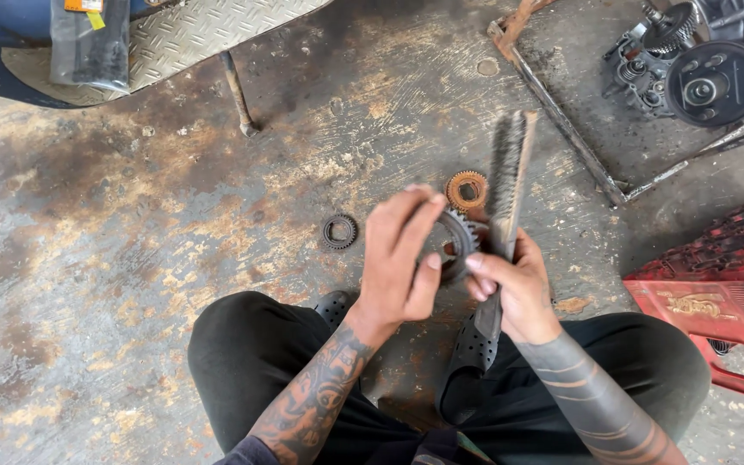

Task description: Cleaning rusty motorcycle gears using a wire brush.

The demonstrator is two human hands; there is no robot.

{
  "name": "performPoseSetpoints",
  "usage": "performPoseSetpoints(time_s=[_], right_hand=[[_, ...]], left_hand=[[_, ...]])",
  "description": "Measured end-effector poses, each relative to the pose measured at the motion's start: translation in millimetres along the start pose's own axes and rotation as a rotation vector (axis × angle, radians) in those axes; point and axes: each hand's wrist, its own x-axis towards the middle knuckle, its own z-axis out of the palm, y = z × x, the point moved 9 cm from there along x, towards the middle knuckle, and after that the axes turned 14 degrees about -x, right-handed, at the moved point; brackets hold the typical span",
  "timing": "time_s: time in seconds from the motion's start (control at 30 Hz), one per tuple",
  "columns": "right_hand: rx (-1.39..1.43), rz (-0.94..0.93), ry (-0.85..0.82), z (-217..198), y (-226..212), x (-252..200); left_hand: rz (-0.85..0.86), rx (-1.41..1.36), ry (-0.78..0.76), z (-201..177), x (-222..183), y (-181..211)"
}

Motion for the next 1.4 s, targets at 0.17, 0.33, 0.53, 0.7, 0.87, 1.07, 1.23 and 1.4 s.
performPoseSetpoints(time_s=[0.17,0.33,0.53,0.7,0.87,1.07,1.23,1.4], right_hand=[[-0.007,0.132,0.002,-29.1,5.0,4.6],[-0.090,0.103,0.015,-28.4,-5.3,11.9],[-0.192,0.108,0.041,-57.1,28.7,17.8],[-0.304,-0.009,0.014,-42.3,-16.9,19.9],[-0.452,-0.162,-0.083,-19.8,-46.6,8.7],[-0.703,-0.296,-0.186,30.1,-29.3,-17.2],[-0.869,-0.454,-0.152,35.3,-34.7,-21.5],[-0.929,-0.490,-0.124,33.4,-21.1,-22.5]], left_hand=[[-0.689,-0.917,0.238,11.6,-33.6,-81.5],[-1.273,-1.815,0.244,76.4,-62.5,-52.0],[-1.224,-2.121,0.158,91.0,-74.0,-48.6],[-1.135,-2.072,0.160,72.7,-45.8,-48.5],[-0.868,-1.857,0.413,30.2,-23.5,-73.9],[-0.793,-1.758,0.593,16.0,-19.1,-71.4],[-0.573,-1.639,0.445,-4.3,-4.2,-53.3],[-0.610,-1.631,0.380,0.2,-13.6,-65.8]])
